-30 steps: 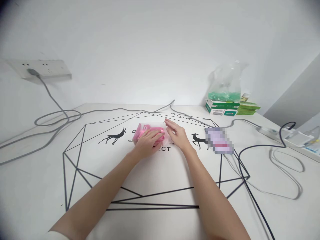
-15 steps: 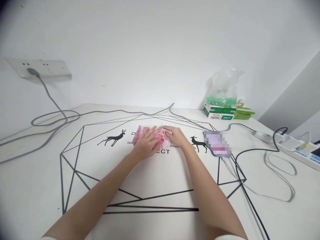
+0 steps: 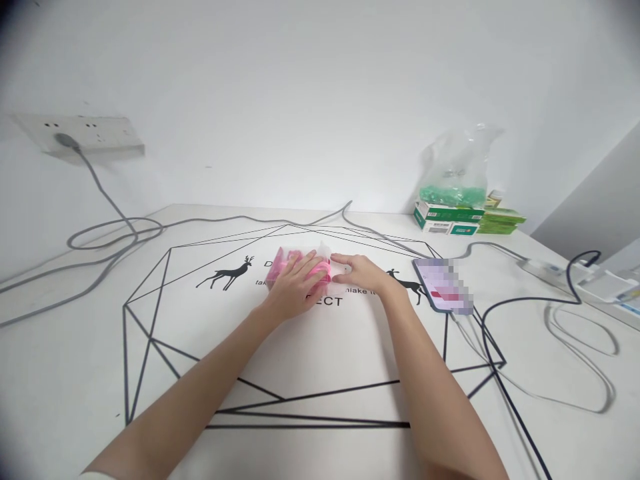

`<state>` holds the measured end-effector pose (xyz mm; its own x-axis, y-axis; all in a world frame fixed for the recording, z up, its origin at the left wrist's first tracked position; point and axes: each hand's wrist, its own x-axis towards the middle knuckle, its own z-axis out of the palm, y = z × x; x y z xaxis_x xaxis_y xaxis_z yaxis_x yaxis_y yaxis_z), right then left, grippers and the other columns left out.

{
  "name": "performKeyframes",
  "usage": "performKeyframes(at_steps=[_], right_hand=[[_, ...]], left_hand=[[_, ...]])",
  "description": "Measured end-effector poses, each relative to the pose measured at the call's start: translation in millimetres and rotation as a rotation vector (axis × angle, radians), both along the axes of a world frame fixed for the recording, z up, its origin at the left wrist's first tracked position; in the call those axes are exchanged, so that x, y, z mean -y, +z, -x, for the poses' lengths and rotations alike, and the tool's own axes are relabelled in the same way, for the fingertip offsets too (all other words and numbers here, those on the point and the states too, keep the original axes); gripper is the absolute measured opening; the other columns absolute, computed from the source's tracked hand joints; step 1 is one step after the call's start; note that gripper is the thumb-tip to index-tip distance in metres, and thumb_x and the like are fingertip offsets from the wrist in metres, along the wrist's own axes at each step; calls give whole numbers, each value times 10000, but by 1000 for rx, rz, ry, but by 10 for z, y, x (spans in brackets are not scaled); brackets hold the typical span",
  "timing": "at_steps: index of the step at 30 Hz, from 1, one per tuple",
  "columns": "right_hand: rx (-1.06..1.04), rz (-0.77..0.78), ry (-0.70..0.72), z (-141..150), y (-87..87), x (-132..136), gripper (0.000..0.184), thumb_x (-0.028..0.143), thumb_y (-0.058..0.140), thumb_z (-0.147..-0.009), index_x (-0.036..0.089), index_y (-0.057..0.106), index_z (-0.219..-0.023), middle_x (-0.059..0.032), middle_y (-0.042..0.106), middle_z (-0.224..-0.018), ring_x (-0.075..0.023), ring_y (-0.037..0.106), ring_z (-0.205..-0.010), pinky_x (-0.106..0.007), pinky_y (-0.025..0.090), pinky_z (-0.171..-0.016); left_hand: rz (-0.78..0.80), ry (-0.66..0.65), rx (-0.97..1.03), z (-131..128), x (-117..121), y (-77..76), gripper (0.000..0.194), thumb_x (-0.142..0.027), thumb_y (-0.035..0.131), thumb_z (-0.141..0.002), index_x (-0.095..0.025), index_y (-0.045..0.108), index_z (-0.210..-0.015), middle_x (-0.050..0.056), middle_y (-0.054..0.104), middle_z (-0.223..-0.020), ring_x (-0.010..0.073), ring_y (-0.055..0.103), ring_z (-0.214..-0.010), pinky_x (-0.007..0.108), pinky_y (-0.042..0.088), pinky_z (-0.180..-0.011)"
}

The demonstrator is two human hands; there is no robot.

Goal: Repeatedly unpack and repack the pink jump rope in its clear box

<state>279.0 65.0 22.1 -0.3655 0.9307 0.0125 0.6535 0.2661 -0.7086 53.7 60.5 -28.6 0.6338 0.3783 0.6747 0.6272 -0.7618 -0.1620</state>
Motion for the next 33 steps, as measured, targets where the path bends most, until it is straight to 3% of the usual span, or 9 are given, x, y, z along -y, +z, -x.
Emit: performKeyframes(at_steps=[7,11,14,21,25,28,33], right_hand=[[122,6,21,-26,-63,18,923,620,759,-691,234,472,-1478,-86,422,-1555,-340,335,-1461,-454,293,-1196],[205,-73,70,-40,-178,-53,847,610,722,-744,263,472,-1475,-91,417,-1556,-360,255,-1491,-534,204,-1215],[230,-119,79,-42,-238,-95,714,471,679,-822,255,470,-1470,-90,418,-1555,-325,278,-1488,-538,165,-1228],[368,-311,59,91,-192,-53,415,210,463,-929,227,564,-1331,-87,564,-1437,-292,551,-1296,-484,299,-1175],[538,-423,-41,198,-162,-36,302,175,430,-932,191,587,-1190,-142,683,-1195,-297,630,-1082,-405,487,-909],[568,-428,-35,211,-206,-84,298,198,442,-936,201,568,-1206,-135,665,-1231,-291,620,-1078,-346,497,-791],[483,-348,22,173,-302,-245,401,247,464,-934,210,511,-1330,-122,610,-1357,-294,634,-1107,-399,483,-911]], left_hand=[[11,-84,-49,42,-1,18,223,-221,511,-941,-187,643,-1118,100,629,-1311,279,458,-1382,551,245,-1217],[60,-91,-99,60,37,75,240,-232,505,-945,-246,646,-1138,60,639,-1279,266,483,-1352,595,188,-1216],[93,-110,-121,58,61,110,259,-271,520,-940,-280,650,-1163,52,634,-1280,277,484,-1341,608,195,-1206],[167,-111,-107,76,76,142,216,-332,510,-947,-280,692,-1051,42,633,-1274,297,461,-1346,613,212,-1195],[179,-107,-96,78,92,131,236,-339,487,-960,-282,689,-1068,42,633,-1289,274,500,-1310,613,178,-1207],[162,-102,-67,69,95,99,232,-338,492,-955,-271,692,-1052,44,640,-1284,271,508,-1301,613,150,-1216],[129,-91,-38,65,82,46,232,-375,517,-942,-270,695,-1048,44,635,-1301,294,488,-1321,620,143,-1215]])
